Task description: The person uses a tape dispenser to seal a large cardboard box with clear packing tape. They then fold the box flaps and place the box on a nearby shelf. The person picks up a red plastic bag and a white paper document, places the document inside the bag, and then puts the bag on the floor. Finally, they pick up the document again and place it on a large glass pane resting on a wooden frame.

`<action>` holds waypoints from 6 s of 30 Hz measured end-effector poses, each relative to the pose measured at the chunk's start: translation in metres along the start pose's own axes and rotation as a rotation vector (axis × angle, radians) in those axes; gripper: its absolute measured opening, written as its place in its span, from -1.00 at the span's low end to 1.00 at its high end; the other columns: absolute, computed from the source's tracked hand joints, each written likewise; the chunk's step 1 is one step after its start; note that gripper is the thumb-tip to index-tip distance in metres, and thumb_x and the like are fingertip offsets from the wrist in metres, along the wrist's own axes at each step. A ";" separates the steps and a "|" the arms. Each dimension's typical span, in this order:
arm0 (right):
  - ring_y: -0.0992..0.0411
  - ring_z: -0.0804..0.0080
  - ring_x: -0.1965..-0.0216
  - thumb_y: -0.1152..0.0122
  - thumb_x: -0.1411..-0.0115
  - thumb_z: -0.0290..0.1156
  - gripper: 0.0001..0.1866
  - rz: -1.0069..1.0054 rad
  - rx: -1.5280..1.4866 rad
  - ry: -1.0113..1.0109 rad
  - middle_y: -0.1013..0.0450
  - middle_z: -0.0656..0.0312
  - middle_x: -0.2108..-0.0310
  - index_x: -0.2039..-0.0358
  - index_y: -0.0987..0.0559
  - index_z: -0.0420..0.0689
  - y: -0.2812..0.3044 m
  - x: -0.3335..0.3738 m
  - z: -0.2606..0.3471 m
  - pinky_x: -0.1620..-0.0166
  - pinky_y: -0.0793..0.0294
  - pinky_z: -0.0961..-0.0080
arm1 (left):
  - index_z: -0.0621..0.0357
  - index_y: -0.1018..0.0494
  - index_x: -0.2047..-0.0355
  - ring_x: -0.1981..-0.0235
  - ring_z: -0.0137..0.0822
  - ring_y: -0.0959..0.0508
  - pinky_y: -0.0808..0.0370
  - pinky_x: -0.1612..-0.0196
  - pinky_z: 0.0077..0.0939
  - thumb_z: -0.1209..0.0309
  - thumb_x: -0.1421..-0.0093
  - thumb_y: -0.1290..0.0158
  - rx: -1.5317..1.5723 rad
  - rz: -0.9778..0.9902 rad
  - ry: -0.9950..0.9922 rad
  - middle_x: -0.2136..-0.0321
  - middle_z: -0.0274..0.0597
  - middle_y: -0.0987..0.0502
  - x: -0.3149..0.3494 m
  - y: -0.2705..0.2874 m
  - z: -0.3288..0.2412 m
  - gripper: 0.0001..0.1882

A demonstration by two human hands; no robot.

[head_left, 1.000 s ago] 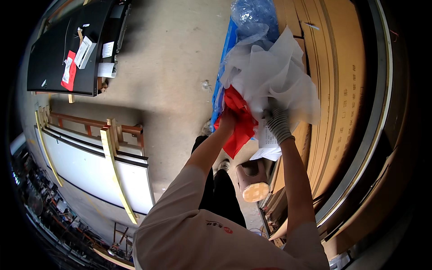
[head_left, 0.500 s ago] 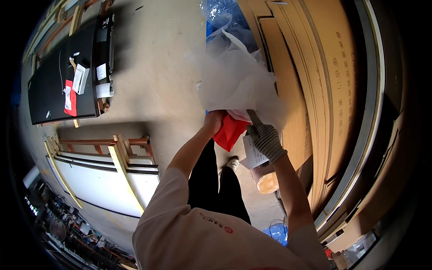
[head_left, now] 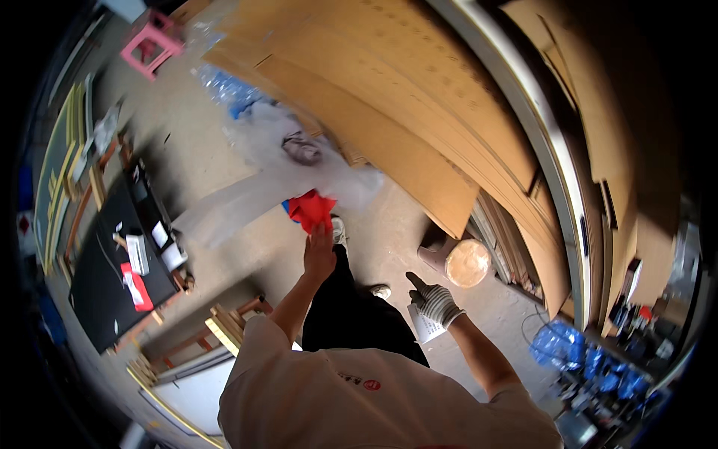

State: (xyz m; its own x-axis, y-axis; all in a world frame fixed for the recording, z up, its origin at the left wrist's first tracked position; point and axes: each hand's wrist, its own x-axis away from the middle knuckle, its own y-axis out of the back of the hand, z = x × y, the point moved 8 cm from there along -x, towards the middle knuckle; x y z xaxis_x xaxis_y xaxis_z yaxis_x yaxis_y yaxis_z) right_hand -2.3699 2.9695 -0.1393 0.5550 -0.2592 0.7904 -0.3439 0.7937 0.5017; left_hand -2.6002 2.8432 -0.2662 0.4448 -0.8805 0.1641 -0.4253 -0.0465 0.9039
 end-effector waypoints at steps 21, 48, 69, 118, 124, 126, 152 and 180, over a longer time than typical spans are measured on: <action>-0.46 0.11 0.20 -0.09 -0.04 -0.07 -0.56 -0.932 -1.217 -1.260 -0.49 0.05 0.25 0.10 -0.50 0.01 -0.440 0.475 -0.239 0.11 -0.42 0.30 | 0.20 -0.45 0.18 0.09 -0.03 -0.43 -0.38 0.02 -0.24 0.13 -0.02 -0.02 -0.322 0.843 -1.046 0.15 0.05 -0.45 0.169 -0.100 -0.474 -0.55; -0.37 0.57 0.34 -0.15 -0.14 -0.42 -0.84 -2.667 -1.806 -0.578 -0.46 0.31 0.33 0.27 -0.51 -0.16 -0.411 0.726 -0.625 0.27 -0.41 0.60 | 0.17 -0.29 -0.02 0.12 -0.43 -0.44 -0.36 0.08 -0.59 0.35 -0.03 -0.19 0.716 1.620 -0.779 0.13 -0.24 -0.45 0.432 -0.252 -1.018 -0.45; -0.26 0.74 0.58 -0.23 -0.08 -0.23 -0.74 -1.724 -1.662 -0.288 -0.38 0.42 0.61 0.40 -0.53 -0.19 -0.395 0.918 -0.878 0.54 -0.27 0.75 | 0.34 -0.49 0.51 0.57 -0.56 -0.50 -0.42 0.49 -0.68 0.46 -0.07 -0.13 0.928 0.866 -0.488 0.58 -0.25 -0.55 0.451 -0.256 -1.273 -0.85; -0.30 0.71 0.57 -0.21 -0.09 -0.27 -0.74 -1.604 -1.631 -0.541 -0.43 0.36 0.53 0.35 -0.52 -0.22 -0.261 1.089 -1.570 0.60 -0.23 0.74 | 0.05 -0.35 -0.02 -0.14 0.07 -0.21 -0.21 -0.11 -0.21 0.00 -0.17 0.15 -0.178 -0.284 -0.419 -0.08 0.21 -0.23 -0.080 -0.366 -1.930 -0.48; -0.29 0.72 0.57 -0.20 -0.10 -0.29 -0.76 -1.557 -1.645 -0.446 -0.43 0.37 0.52 0.36 -0.52 -0.21 -0.226 1.059 -1.599 0.59 -0.23 0.73 | -0.10 -0.35 -0.04 -0.15 0.07 -0.21 -0.17 -0.14 -0.17 0.17 -0.24 0.20 -0.153 -0.388 -0.666 -0.09 0.17 -0.23 -0.030 -0.360 -1.920 -0.61; -0.26 0.74 0.67 -0.22 -0.09 -0.25 -0.76 -1.537 -1.624 -0.463 -0.41 0.37 0.59 0.41 -0.51 -0.18 -0.209 1.053 -1.602 0.67 -0.16 0.76 | -0.13 -0.35 -0.04 -0.15 0.07 -0.20 -0.16 -0.15 -0.16 0.21 -0.25 0.18 -0.092 -0.388 -0.779 -0.10 0.15 -0.22 -0.022 -0.355 -1.918 -0.63; -0.26 0.72 0.62 -0.17 -0.14 -0.29 -0.82 -1.424 -1.580 -0.456 -0.41 0.39 0.57 0.42 -0.50 -0.13 -0.173 1.029 -1.600 0.59 -0.24 0.72 | -0.30 -0.35 -0.04 -0.14 0.08 -0.20 -0.23 -0.11 -0.15 0.27 -0.17 0.06 -0.161 -0.320 -0.932 -0.09 0.10 -0.22 -0.008 -0.343 -1.921 -0.61; -0.37 0.65 0.52 -0.07 -0.18 -0.30 -0.74 -1.819 -1.948 -0.404 -0.47 0.31 0.44 0.22 -0.49 -0.21 -0.168 1.078 -1.589 0.48 -0.36 0.69 | 0.26 -0.46 0.19 0.06 -0.06 -0.39 -0.31 0.02 -0.29 0.53 -0.06 -0.03 0.197 -0.478 -1.132 0.07 -0.03 -0.42 0.040 -0.326 -1.974 -0.74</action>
State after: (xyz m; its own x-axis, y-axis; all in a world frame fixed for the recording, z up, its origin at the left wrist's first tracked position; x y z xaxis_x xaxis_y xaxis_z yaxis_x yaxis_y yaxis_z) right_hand -0.5105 3.4316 0.0698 -0.6718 -0.6368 0.3783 0.6614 -0.7457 -0.0805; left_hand -0.8878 3.7549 0.2253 -0.3000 -0.6625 -0.6864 -0.5627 -0.4581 0.6881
